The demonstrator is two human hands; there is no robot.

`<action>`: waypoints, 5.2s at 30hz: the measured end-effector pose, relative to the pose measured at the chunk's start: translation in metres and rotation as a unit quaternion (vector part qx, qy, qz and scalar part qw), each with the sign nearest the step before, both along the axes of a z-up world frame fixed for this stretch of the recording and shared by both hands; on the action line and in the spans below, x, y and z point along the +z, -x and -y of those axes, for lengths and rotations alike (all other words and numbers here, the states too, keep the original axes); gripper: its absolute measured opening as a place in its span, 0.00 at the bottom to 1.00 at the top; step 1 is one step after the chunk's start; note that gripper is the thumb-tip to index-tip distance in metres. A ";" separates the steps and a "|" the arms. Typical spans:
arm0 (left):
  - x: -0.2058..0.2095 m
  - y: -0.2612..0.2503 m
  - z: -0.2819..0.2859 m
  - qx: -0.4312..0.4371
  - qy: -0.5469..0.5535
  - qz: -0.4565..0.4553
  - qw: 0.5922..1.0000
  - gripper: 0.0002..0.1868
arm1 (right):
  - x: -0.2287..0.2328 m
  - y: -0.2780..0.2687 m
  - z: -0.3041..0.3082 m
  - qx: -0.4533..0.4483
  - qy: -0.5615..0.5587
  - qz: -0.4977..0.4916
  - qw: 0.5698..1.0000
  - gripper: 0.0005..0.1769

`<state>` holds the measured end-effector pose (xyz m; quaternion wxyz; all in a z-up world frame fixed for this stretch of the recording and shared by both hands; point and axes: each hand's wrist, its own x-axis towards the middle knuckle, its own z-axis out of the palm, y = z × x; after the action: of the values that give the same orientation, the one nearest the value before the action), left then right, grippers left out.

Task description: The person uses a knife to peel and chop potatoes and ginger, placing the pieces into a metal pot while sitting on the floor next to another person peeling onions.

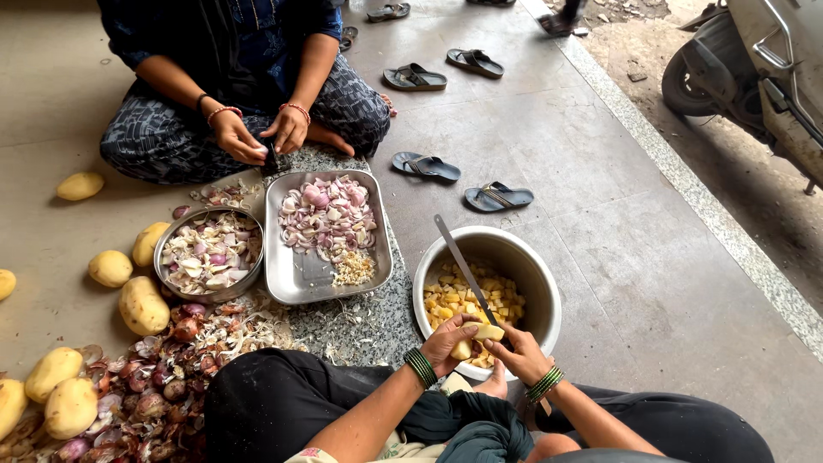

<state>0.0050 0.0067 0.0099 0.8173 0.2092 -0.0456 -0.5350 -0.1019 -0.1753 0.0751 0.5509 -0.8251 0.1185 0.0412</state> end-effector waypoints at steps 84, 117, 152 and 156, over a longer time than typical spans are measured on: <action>0.004 0.016 0.005 0.001 -0.033 0.042 0.999 0.15 | -0.050 -0.002 0.003 -0.026 0.048 0.010 0.998 0.29; -0.009 0.019 0.011 0.015 -0.057 0.042 0.997 0.14 | -0.047 -0.006 0.007 -0.044 -0.139 -0.087 0.986 0.28; 0.008 0.029 0.011 0.034 -0.110 0.118 0.986 0.19 | 0.002 -0.006 -0.016 -0.020 0.211 -0.024 0.977 0.47; 0.019 0.032 0.009 0.035 -0.092 0.122 0.988 0.19 | -0.002 -0.004 -0.017 -0.019 0.206 0.002 0.978 0.48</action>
<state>-0.0267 -0.0024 0.0293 0.8011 0.3486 -0.0877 -0.4785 -0.0981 -0.1585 0.0733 0.3697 -0.9187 0.1386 0.0034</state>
